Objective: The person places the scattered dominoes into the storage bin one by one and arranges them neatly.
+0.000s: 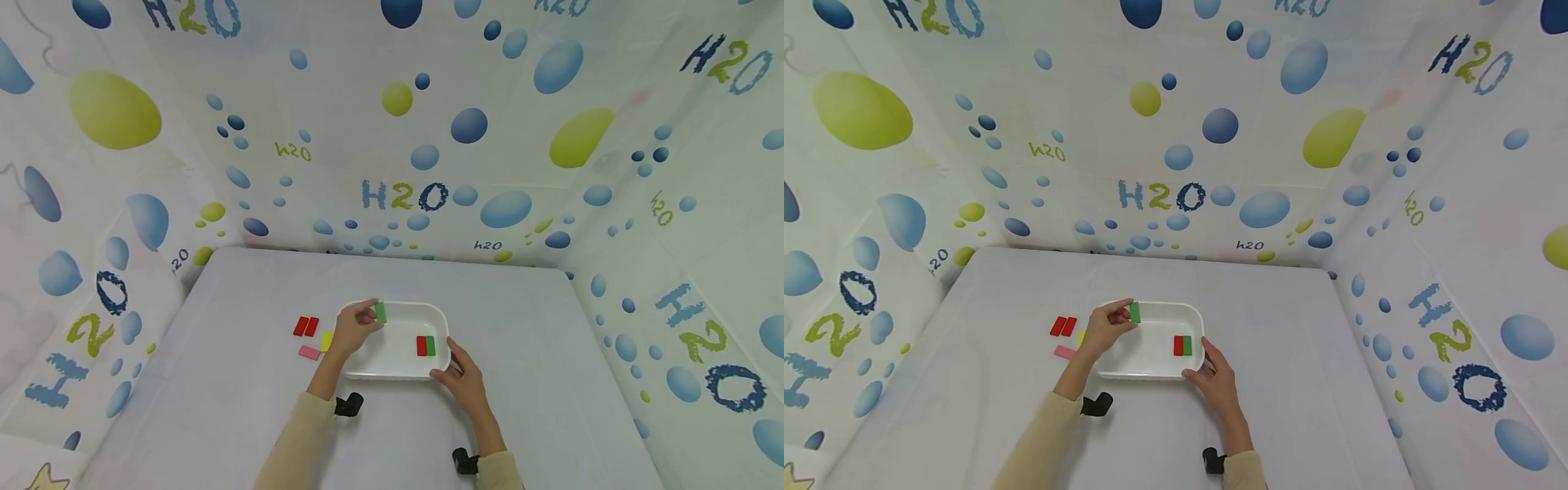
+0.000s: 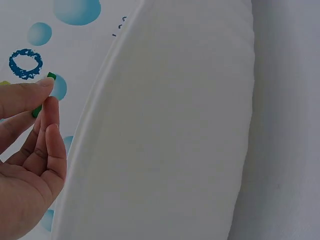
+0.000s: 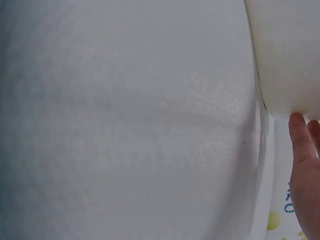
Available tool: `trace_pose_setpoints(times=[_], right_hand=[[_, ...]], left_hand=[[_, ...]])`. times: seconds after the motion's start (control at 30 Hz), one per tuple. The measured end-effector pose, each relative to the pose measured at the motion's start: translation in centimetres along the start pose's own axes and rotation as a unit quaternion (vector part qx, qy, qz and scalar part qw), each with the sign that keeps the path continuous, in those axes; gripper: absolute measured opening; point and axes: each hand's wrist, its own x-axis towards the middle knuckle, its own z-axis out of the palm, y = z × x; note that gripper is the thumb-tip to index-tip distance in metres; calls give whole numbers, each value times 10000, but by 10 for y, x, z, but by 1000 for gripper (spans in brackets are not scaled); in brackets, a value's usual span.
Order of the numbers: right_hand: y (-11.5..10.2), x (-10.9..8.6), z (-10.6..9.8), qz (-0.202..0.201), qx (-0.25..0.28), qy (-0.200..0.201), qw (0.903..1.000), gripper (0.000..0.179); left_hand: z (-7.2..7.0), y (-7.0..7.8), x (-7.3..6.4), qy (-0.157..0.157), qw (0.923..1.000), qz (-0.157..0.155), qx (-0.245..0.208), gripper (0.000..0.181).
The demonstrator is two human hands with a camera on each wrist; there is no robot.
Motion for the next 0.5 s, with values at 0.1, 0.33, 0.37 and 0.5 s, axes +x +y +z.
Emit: trace_pose_setpoints(times=[0.1, 0.33, 0.37, 0.5], right_hand=[[1, 0, 0, 9, 46, 2, 10000, 83], [2, 1, 0, -91, 79, -28, 9999, 82], [1, 1, 1, -88, 71, -27, 9999, 81], [-1, 0, 0, 1, 151, -50, 9999, 82]], left_hand=[[7, -1, 1, -109, 9999, -52, -28, 52], [22, -3, 2, -284, 9995, -69, -90, 51], [24, -4, 2, -325, 9994, -50, -103, 51], [31, -4, 0, -521, 9985, 12, -138, 52]])
